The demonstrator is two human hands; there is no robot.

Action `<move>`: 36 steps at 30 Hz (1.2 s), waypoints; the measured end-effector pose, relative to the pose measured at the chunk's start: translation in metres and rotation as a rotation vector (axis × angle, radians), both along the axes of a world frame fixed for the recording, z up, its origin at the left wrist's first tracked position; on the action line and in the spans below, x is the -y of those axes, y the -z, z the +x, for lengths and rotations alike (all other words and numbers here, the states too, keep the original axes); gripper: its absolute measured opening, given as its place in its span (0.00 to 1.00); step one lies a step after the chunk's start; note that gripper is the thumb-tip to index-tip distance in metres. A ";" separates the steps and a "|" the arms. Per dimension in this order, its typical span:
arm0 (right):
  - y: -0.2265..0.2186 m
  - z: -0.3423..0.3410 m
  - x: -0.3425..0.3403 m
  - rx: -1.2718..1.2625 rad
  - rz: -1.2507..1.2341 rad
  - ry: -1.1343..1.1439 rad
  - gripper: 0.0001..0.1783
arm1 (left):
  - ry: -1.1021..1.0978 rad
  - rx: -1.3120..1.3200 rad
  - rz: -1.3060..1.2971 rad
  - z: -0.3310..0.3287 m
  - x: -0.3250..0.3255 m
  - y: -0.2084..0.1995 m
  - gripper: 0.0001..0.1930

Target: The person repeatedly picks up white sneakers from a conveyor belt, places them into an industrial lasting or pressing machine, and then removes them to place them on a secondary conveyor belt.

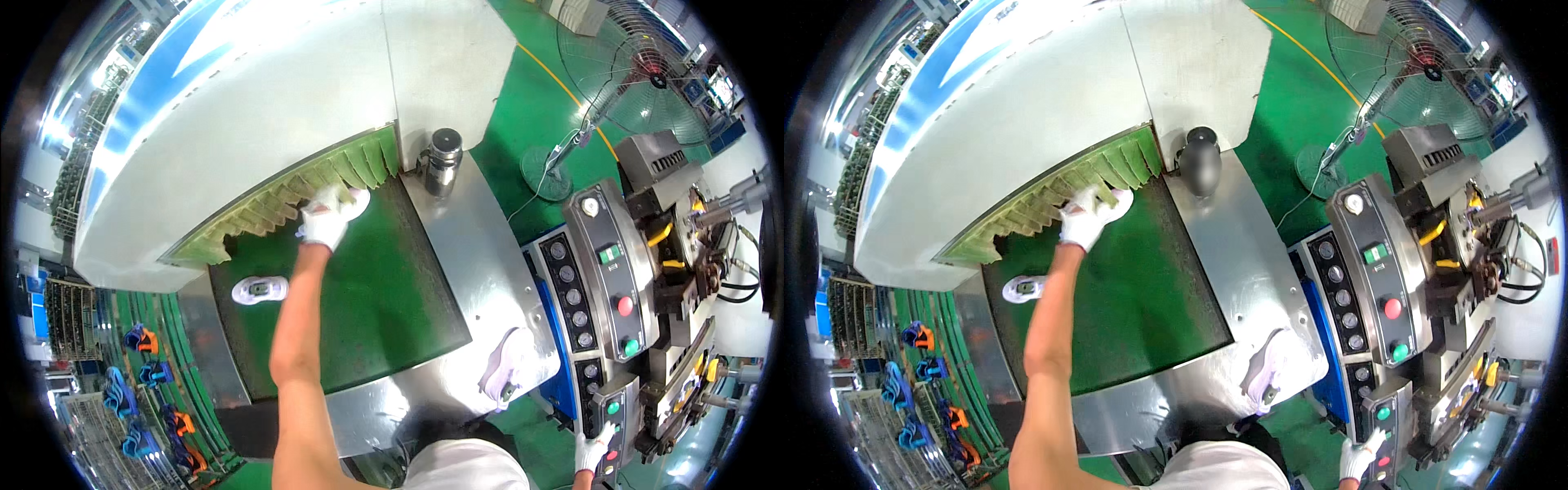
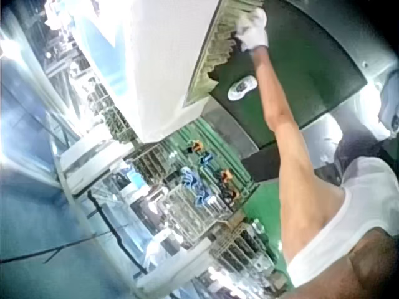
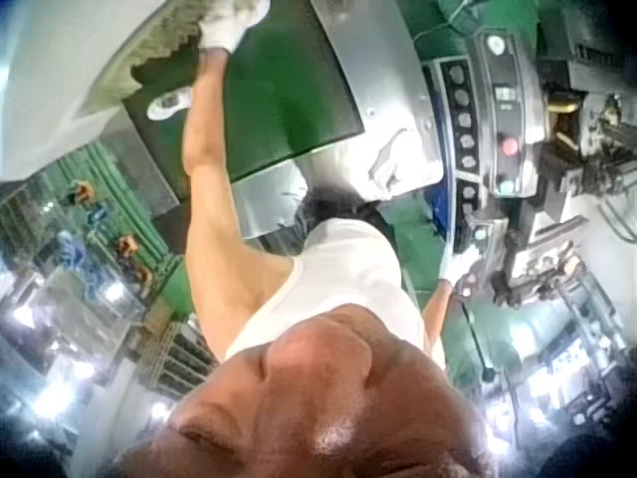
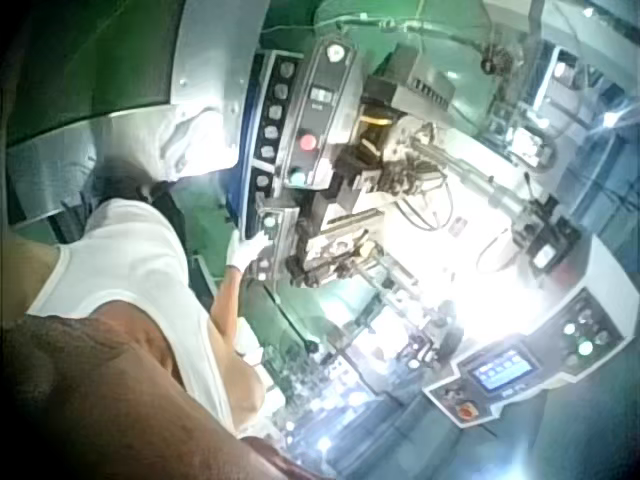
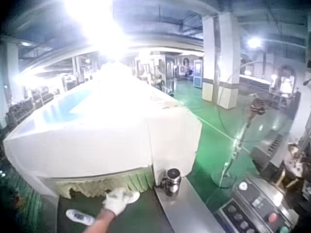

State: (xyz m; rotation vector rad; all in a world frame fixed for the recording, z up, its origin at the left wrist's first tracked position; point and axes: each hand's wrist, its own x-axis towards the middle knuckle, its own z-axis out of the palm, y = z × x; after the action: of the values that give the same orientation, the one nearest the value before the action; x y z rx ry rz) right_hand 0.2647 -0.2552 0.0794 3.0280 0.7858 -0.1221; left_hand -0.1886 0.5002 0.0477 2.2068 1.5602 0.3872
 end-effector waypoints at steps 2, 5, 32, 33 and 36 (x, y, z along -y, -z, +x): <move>-0.004 -0.040 0.008 -0.230 -0.068 0.269 0.51 | -0.115 -0.173 0.163 -0.009 -0.046 0.012 0.30; 0.023 -0.039 0.076 -0.455 -0.146 0.047 0.40 | -0.069 -0.264 0.187 -0.039 -0.071 0.058 0.35; 0.014 -0.093 -0.165 -2.250 1.237 0.154 0.37 | 0.892 0.335 -0.359 0.221 0.381 -0.114 0.21; -0.016 -0.076 -0.160 -2.324 1.301 0.105 0.38 | 0.863 0.449 -0.422 0.240 0.377 -0.120 0.20; -0.063 -0.023 -0.148 -2.207 1.531 -0.089 0.40 | 0.717 0.574 -0.408 0.313 0.394 -0.180 0.24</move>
State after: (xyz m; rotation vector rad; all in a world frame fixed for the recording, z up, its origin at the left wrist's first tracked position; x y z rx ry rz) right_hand 0.2418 -0.1071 0.1420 -0.3987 -0.2498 1.4134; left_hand 0.1248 0.1062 0.2279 1.9232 0.4508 0.3803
